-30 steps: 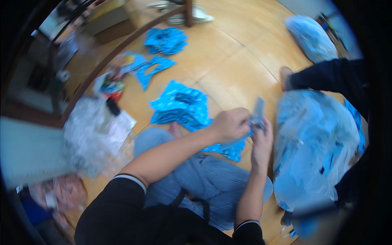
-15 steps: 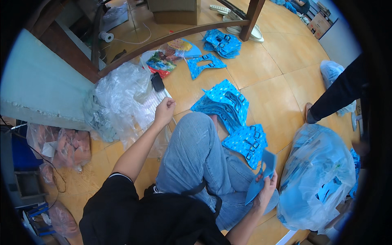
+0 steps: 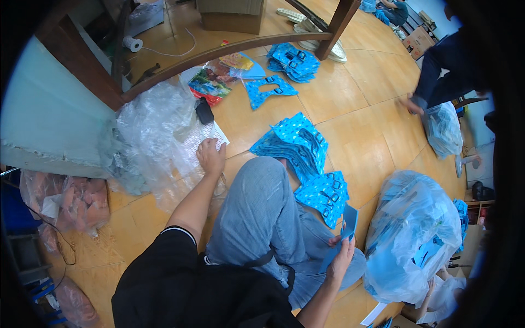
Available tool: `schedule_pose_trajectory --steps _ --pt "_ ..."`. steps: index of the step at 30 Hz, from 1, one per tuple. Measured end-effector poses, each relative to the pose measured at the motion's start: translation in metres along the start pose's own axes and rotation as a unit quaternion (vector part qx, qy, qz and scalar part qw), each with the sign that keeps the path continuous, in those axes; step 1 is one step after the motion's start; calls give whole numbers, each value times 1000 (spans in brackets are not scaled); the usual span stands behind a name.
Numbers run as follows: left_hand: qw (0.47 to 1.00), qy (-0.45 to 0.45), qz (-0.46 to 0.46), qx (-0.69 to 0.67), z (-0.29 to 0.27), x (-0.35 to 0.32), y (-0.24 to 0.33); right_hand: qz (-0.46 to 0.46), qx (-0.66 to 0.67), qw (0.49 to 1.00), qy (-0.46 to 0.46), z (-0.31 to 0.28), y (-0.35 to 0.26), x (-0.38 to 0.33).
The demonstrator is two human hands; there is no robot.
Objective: The person sits on the floor and folds blue patterned fabric items with black buckles. They pick up each item, fold it neatly, and place it on a growing stack. The person briefly touches their face during the task.
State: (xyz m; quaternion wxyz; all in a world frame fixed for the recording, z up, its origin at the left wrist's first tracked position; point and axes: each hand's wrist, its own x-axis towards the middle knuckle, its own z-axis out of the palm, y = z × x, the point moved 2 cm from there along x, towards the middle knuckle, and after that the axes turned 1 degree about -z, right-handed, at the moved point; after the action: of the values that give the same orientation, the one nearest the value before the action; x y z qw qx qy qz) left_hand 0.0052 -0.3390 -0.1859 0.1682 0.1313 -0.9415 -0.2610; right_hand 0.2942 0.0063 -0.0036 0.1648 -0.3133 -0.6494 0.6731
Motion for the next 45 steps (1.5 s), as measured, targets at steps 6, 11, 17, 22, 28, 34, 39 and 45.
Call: schedule_pose_trajectory --steps 6,11,17,22,28,34,39,45 --pt "999 24 -40 -8 3 5 3 13 -2 996 88 11 -14 10" --pt "997 10 -75 2 0 9 6 56 43 992 109 19 -34 9" --pt "998 23 -8 55 9 18 -6 101 152 980 79 23 -58 2" --pt "992 -14 -115 -58 2 33 -5 77 186 977 70 19 -73 -4" --pt "910 -51 -97 -401 -53 28 49 40 177 981 64 23 -74 -7" --pt "816 -194 41 -543 -114 -24 132 -23 138 987 80 21 -72 -10" --pt "744 -327 57 -580 -151 -86 205 -43 179 978 96 25 -65 -13" --pt "618 -504 -14 -603 -172 -142 261 -85 193 972 100 33 -59 -22"
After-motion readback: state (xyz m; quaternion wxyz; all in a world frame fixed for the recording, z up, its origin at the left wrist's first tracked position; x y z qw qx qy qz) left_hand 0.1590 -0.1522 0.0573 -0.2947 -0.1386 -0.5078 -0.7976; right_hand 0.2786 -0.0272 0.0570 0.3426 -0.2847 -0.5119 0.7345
